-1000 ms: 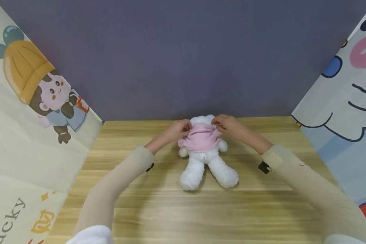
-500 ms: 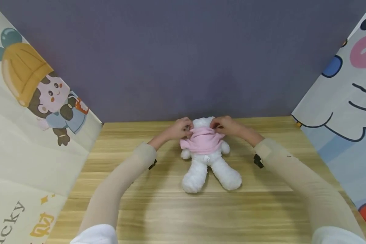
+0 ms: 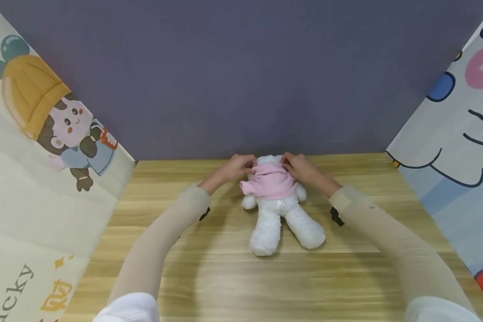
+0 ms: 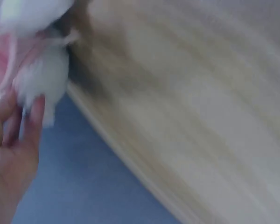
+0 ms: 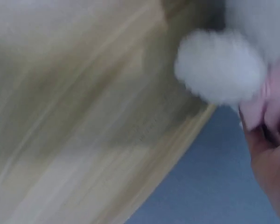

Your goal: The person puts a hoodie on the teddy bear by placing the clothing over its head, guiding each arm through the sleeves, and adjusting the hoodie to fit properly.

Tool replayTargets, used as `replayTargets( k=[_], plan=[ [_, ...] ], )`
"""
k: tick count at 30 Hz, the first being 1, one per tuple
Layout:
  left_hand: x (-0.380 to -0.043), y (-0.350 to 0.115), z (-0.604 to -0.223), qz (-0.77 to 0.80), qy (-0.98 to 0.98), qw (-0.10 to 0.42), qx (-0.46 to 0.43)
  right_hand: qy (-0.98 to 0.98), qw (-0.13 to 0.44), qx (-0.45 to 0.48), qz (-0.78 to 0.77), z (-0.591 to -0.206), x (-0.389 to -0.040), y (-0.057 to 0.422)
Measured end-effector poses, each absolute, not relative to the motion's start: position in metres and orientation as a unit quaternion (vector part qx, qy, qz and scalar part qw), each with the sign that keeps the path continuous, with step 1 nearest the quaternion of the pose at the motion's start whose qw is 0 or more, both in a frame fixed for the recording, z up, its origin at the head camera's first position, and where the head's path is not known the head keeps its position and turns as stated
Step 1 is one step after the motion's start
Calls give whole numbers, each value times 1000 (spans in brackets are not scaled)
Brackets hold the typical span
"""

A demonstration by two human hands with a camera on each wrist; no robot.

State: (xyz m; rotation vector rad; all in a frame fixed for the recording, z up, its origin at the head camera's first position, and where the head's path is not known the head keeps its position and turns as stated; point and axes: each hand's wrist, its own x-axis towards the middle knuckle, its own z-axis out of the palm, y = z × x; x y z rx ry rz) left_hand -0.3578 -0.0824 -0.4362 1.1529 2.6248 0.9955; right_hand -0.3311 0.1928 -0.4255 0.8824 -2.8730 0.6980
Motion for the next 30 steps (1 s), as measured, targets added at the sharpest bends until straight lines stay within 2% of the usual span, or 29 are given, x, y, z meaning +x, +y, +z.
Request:
replayTargets(
  k=[5, 10, 13, 15, 18, 23, 26, 30],
  plan=[
    [-339, -76, -432, 318, 884, 22, 343, -921, 17, 291, 259, -425, -326, 201],
    [-304, -85, -423, 229, 895, -52, 378, -912, 25, 339, 229, -413, -301, 213],
    [-278, -90, -417, 152, 903, -75, 395, -919, 28, 336, 203, -407, -280, 222],
    [-262, -88, -413, 99, 907, -69, 403, -925, 12, 325, 196, -406, -270, 229],
    [-241, -78, -409, 36, 908, -46, 415, -930, -42, 301, 206, -410, -261, 242],
    [-226, -48, -404, -28, 879, -60, 473, -923, -135, 256, 253, -423, -259, 263],
    [-228, -28, -404, -71, 860, -64, 502, -919, -146, 256, 261, -431, -259, 270],
    [-235, -6, -401, -127, 846, -40, 516, -919, -129, 272, 253, -437, -257, 273]
  ],
)
